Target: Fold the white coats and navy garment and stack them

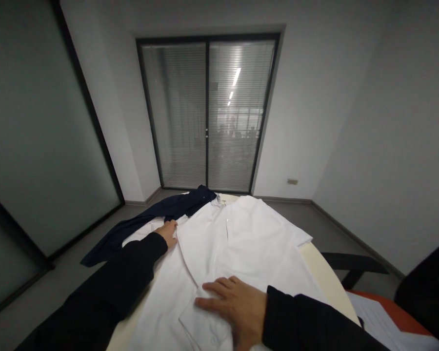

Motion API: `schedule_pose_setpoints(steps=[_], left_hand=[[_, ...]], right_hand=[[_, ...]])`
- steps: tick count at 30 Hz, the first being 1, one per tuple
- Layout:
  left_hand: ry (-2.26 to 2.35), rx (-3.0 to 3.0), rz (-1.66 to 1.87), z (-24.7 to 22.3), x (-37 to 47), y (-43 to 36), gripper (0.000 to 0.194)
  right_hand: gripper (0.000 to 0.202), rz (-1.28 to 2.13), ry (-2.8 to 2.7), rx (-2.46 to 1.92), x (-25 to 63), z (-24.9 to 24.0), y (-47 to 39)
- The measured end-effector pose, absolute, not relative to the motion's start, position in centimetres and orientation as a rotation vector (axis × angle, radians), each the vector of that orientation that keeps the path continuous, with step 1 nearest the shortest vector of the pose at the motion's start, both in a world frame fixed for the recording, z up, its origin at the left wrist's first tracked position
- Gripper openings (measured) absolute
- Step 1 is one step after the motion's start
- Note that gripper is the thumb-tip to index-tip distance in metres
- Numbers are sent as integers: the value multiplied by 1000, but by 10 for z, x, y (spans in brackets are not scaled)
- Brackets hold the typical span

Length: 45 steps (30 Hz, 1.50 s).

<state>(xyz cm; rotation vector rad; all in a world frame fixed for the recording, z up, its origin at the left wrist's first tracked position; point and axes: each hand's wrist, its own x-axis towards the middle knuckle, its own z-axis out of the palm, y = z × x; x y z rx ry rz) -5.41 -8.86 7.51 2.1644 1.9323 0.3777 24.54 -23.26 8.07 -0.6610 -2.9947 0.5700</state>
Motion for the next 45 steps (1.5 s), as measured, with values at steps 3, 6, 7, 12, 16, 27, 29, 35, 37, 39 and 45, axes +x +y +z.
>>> schedule_pose_setpoints(steps=[3,6,7,12,16,27,29,35,37,39,45], left_hand=[[1924,2161,504,68,-52,-73,69],[1926,2124,565,60,-52,-65,52],[1911,2122,611,57,-52,-64,47],[1585,2073,1103,37,-54,-62,37],[1330,1911,1321,20,-57,-54,41],[1488,1873,1304,17,-62,-53,44],[1489,1917,1242,21,-60,-57,46],[1425,2125,1131,32,-56,-64,32],[1413,2229,1094,36,-55,-68,30],[1375,2373,1015,39,-53,-74,36],[912,2938,721,43,-33,-90,45]], right_hand=[[82,476,-2826,-893,241,100,-224],[54,329,-2670,-1223,239,111,-197],[50,313,-2610,-1310,240,110,-185],[44,589,-2174,-1589,242,87,-121],[42,687,-1996,-1677,234,63,-87],[7,1038,-1909,-1542,235,58,-66],[5,1124,-1934,-1553,242,63,-67],[20,1150,-1963,-1681,241,79,-50],[23,971,-1911,-1728,234,86,-35],[28,774,-1848,-1764,225,93,-19],[53,471,-1794,-1829,195,107,10]])
